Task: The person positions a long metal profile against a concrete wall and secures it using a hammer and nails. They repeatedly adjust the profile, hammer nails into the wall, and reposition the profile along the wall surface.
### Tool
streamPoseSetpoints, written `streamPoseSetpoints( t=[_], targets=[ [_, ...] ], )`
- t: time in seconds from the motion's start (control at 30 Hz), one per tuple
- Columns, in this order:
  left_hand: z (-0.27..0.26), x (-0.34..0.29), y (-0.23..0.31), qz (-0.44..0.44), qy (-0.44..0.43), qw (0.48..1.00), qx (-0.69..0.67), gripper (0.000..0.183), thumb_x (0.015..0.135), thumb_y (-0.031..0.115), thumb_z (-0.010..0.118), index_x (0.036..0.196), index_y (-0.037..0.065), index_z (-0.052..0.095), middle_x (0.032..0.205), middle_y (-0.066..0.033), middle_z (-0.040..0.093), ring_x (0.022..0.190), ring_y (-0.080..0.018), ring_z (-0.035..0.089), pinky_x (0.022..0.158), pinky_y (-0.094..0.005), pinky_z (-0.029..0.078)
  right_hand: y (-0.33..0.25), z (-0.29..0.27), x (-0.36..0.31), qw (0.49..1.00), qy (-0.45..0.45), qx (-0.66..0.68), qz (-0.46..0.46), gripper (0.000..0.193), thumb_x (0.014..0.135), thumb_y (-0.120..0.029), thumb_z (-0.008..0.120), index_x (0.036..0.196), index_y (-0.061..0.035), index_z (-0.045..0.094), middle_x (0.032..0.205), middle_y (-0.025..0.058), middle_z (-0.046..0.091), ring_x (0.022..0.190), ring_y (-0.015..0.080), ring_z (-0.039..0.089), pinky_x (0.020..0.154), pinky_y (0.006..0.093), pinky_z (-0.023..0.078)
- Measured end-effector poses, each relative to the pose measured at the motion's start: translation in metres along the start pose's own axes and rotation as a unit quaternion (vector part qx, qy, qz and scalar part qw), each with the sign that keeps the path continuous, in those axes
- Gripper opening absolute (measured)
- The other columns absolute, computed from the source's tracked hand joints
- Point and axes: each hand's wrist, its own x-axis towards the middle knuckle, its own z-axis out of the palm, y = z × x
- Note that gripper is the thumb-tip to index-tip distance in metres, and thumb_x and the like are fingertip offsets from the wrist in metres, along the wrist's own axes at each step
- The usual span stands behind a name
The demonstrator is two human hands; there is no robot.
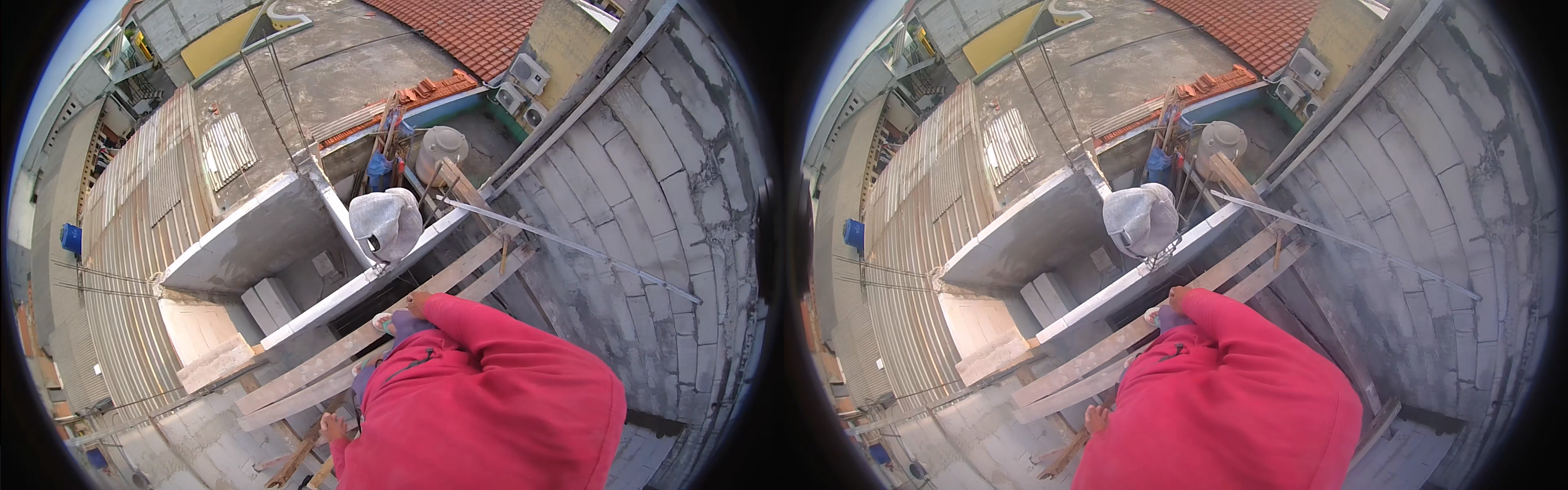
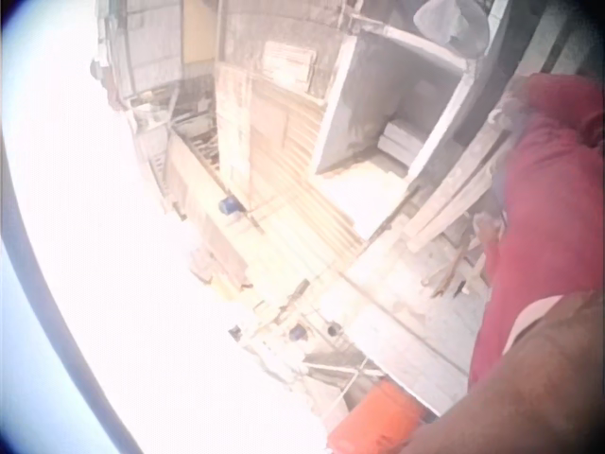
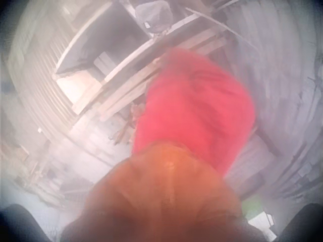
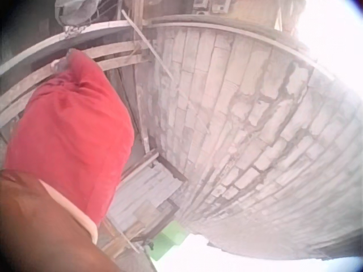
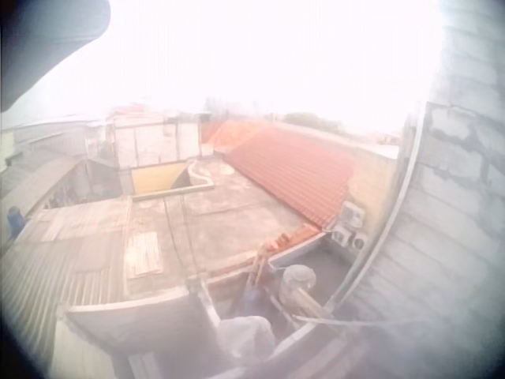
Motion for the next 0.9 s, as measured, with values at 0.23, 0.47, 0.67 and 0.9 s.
streamPoseSetpoints(
  t=[0.23,0.47,0.67,0.9],
  targets=[
    [0.062,0.001,0.074,0.059,-0.057,0.994,0.07,0.048,0.099,0.038,0.059,0.139,0.012,0.05,0.12,-0.009,0.064,0.091,-0.023,0.067,0.069,-0.0323,0.051,0.05,-0.02,-0.031,0.995,0.005,0.055,0.08,0.038,0.094,-0.032,0.05,0.119,-0.0093,0.067,0.121,0.0193,0.067,0.113,0.0378,0.063,0.097,0.0473,0.049],
    [0.082,-0.011,0.054,0.025,-0.06,0.992,0.111,0.047,0.097,0.035,0.059,0.137,0.011,0.052,0.111,-0.0079,0.065,0.082,-0.022,0.066,0.062,-0.0333,0.05,0.063,0.003,-0.011,0.997,0.032,0.063,0.016,0.036,0.094,-0.031,0.05,0.117,-0.0098,0.068,0.115,0.0195,0.069,0.109,0.0384,0.064,0.097,0.0472,0.049],
    [0.066,-0.03,0.027,0.001,-0.04,0.993,0.114,0.047,0.096,0.036,0.061,0.135,0.012,0.052,0.111,-0.0074,0.065,0.084,-0.0216,0.066,0.06,-0.0326,0.05,0.049,-0.003,-0.002,0.995,0.04,0.086,0.019,0.033,0.094,-0.029,0.052,0.116,-0.0088,0.068,0.113,0.0198,0.069,0.108,0.0382,0.065,0.095,0.0457,0.05],
    [0.055,-0.052,0.026,0.014,-0.005,0.994,0.11,0.046,0.096,0.037,0.062,0.134,0.011,0.054,0.116,-0.0089,0.066,0.084,-0.019,0.066,0.065,-0.03,0.051,0.054,-0.005,0.001,0.996,0.016,0.091,0.015,0.034,0.093,-0.029,0.054,0.115,-0.0069,0.068,0.113,0.02,0.069,0.108,0.0374,0.065,0.094,0.0439,0.05]
  ],
)
